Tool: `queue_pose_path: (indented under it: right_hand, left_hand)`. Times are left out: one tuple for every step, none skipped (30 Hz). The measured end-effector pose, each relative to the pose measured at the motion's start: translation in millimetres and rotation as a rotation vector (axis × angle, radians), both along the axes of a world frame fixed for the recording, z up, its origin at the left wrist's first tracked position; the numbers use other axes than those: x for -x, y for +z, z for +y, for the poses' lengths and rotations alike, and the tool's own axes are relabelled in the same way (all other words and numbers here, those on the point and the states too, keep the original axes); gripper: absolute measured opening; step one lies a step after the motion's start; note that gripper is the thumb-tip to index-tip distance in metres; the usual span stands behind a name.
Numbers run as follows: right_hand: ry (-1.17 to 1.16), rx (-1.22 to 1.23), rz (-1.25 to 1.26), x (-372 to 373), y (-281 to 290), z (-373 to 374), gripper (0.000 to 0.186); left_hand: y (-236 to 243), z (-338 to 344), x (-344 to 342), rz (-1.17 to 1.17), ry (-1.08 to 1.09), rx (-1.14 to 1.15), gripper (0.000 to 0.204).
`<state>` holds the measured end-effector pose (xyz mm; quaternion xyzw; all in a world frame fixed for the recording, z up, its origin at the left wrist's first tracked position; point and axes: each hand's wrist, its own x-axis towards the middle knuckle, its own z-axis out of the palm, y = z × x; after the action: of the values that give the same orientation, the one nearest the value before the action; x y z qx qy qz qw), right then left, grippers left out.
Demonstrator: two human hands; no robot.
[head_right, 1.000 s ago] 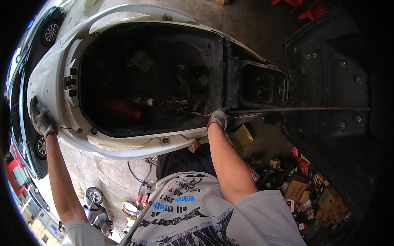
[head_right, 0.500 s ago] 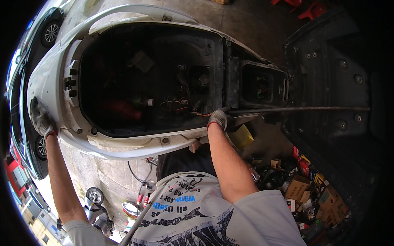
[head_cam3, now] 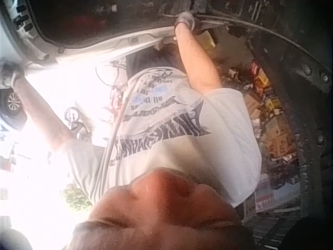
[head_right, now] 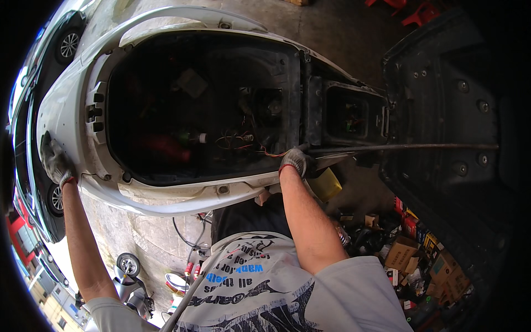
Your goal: Inspecting and manipulating the internal components of a motorcycle storage area.
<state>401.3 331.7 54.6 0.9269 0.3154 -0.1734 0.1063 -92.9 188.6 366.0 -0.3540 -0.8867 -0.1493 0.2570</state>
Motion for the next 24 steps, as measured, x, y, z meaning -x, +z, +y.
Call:
queue_pose_path:
  right_hand:
    - [-0.009,-0.004,-0.002,-7,-14,0,0.057]
    - [-0.093,-0.073,0.030,-18,-38,1,0.045]
    - [-0.169,-0.138,0.065,-23,-51,0,0.045]
    - [-0.162,-0.132,0.069,-20,-46,-1,0.045]
    - [-0.051,-0.049,0.144,-17,-33,0,0.045]
    - [0.059,0.034,0.219,-13,-20,1,0.045]
    - [0.059,0.034,0.218,-10,-14,1,0.045]
    - [0.057,0.034,0.117,-4,-8,0,0.043]
    - [0.055,0.035,0.016,0,-4,0,0.051]
    - [0.052,0.033,0.015,-3,-7,1,0.051]
    - [-0.066,-0.013,0.026,-5,-10,4,0.050]
    - [-0.182,-0.058,0.038,-6,-14,5,0.050]
    - [-0.187,-0.060,0.037,-9,-22,3,0.050]
    - [0.001,0.022,-0.005,-11,-30,0,0.043]
    - [0.190,0.103,-0.046,-14,-38,-2,0.045]
    - [0.197,0.108,-0.043,-10,-33,-3,0.045]
    - [0.158,0.101,-0.035,-5,-23,-2,0.044]
    - [0.119,0.094,-0.027,1,-14,-2,0.051]
    - [0.112,0.089,-0.030,-2,-19,-2,0.051]
    - [0.175,0.120,-0.077,-8,-31,-2,0.047]
    - [0.237,0.151,-0.125,-15,-41,-2,0.047]
    - [0.241,0.155,-0.123,-12,-38,-1,0.047]
    - [0.061,0.073,-0.071,-8,-29,1,0.047]
    - [-0.120,-0.010,-0.019,-4,-19,3,0.052]
  left_hand:
    - [1,5,-2,-0.005,-0.006,-0.004,0.035]
    - [2,12,-4,-0.008,-0.018,-0.010,0.035]
    - [3,15,-5,-0.004,-0.021,-0.009,0.035]
    - [2,11,-5,0.004,-0.012,-0.002,0.035]
    - [2,7,-3,0.006,-0.004,0.002,0.035]
    - [1,2,-2,0.007,0.007,0.009,0.035]
    - [1,2,-2,0.005,0.010,0.011,0.035]
    - [1,1,-2,0.004,0.011,0.011,0.035]
    - [1,1,-3,0.002,0.015,0.009,0.035]
    - [1,3,-4,-0.002,0.015,0.004,0.035]
    - [1,4,-5,-0.003,0.013,0.002,0.035]
    - [2,5,-5,-0.007,0.009,0.000,0.036]
    - [2,8,-5,-0.010,0.001,-0.003,0.036]
    - [2,9,-5,-0.011,-0.002,-0.004,0.036]
    - [2,11,-6,-0.009,-0.008,-0.004,0.036]
    - [2,8,-5,-0.003,-0.002,0.003,0.036]
    - [2,3,-4,-0.001,0.007,0.007,0.036]
    - [1,-3,-2,0.003,0.015,0.013,0.036]
    - [2,1,-2,0.002,0.008,0.010,0.036]
    - [2,6,-4,0.000,-0.003,0.004,0.036]
    - [2,12,-6,-0.009,-0.014,-0.005,0.036]
    - [2,11,-6,-0.012,-0.010,-0.003,0.036]
    - [1,7,-6,-0.011,-0.003,0.000,0.036]
    - [1,4,-5,-0.015,0.009,0.002,0.036]
